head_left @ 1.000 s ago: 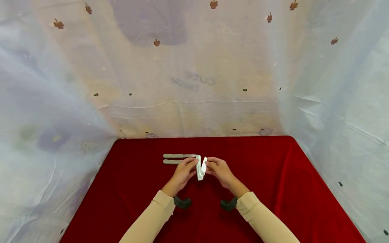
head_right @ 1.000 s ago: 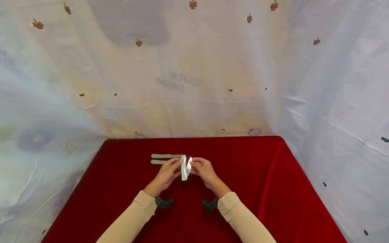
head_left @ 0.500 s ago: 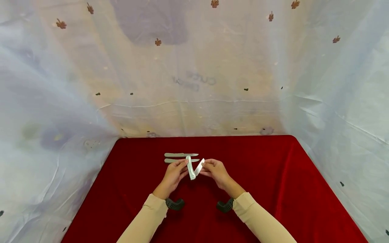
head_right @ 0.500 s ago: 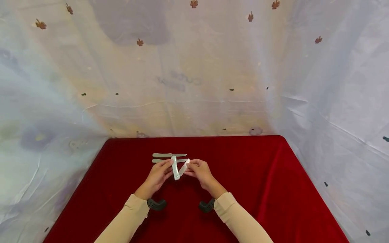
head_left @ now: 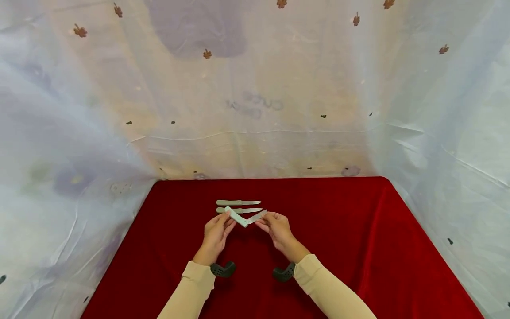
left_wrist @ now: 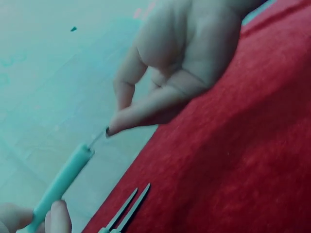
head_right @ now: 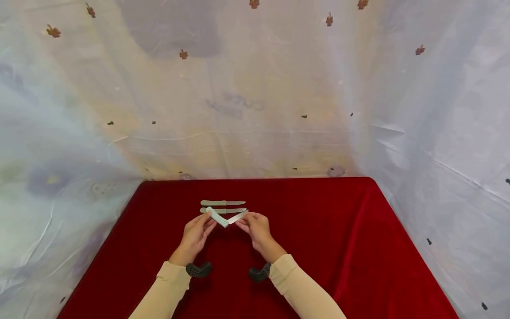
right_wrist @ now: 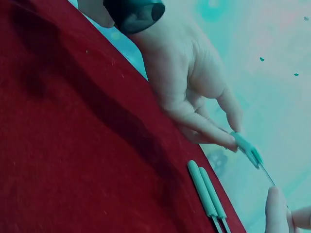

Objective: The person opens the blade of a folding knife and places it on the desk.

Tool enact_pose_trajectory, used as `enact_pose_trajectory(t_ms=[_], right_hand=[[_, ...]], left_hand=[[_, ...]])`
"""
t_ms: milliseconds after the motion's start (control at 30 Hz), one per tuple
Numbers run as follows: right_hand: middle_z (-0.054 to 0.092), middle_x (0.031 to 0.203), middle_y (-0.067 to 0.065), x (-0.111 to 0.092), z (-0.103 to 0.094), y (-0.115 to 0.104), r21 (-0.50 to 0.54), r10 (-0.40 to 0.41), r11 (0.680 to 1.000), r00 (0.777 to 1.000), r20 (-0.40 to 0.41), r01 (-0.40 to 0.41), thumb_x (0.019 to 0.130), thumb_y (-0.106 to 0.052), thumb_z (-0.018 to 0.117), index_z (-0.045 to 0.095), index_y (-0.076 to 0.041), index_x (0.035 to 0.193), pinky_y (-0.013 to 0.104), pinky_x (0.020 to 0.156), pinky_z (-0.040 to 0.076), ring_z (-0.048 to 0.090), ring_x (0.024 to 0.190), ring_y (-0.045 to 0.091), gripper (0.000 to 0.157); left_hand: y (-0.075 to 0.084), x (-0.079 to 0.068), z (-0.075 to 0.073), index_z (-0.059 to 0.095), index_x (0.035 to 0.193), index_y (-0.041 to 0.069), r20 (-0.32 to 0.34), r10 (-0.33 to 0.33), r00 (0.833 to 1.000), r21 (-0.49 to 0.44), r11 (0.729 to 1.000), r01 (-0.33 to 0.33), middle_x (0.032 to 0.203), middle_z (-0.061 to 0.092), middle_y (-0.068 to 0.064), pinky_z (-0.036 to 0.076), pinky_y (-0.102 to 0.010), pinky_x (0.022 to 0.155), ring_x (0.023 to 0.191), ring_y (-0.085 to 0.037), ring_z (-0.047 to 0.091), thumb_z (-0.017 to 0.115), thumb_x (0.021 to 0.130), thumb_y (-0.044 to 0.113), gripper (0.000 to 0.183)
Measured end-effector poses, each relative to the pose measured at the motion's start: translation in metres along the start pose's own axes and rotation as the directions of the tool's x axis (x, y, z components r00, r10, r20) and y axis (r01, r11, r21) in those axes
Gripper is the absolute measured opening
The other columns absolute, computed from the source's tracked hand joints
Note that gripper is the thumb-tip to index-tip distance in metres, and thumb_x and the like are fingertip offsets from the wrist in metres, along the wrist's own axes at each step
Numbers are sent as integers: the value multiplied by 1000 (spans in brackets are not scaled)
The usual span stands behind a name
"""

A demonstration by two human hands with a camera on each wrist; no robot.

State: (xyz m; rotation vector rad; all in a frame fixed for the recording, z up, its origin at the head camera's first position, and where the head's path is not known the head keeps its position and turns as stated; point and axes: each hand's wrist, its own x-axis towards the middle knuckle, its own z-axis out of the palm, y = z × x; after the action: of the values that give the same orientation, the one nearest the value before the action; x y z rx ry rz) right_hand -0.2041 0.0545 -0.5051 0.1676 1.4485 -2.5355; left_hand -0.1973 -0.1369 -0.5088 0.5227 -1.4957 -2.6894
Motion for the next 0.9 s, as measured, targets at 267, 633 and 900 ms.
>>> enact_pose_trajectory(t_ms=[267,633,900], right_hand=[[57,96,22,1,9,14,111,14,994,993,-113,-1,91,3,48,45,20,112,32,83,51,65,80,19,27],[56,93,22,1,19,32,208,1,977,967,-255,54,90,5,49,46,17,111,34,81,52,66,78,23,24],[57,81,17,7,24,41,262,-73,952,948,-310,159,88,9,49,48,16,99,37,81,52,66,76,25,13]], left_hand=[[-7,-6,-1,48,120,-8,-104,10,995,-147,989,-26,107,47,-17,48,-31,88,90,-20,59,60,91,7,35],[-17,-6,13,53,112,-9,-339,31,940,-229,967,-114,104,48,-18,50,-34,85,84,-21,57,60,89,3,27],[-26,-1,24,50,113,-11,-426,54,903,-301,933,-198,109,48,-20,48,-37,88,94,-27,56,56,91,3,27]])
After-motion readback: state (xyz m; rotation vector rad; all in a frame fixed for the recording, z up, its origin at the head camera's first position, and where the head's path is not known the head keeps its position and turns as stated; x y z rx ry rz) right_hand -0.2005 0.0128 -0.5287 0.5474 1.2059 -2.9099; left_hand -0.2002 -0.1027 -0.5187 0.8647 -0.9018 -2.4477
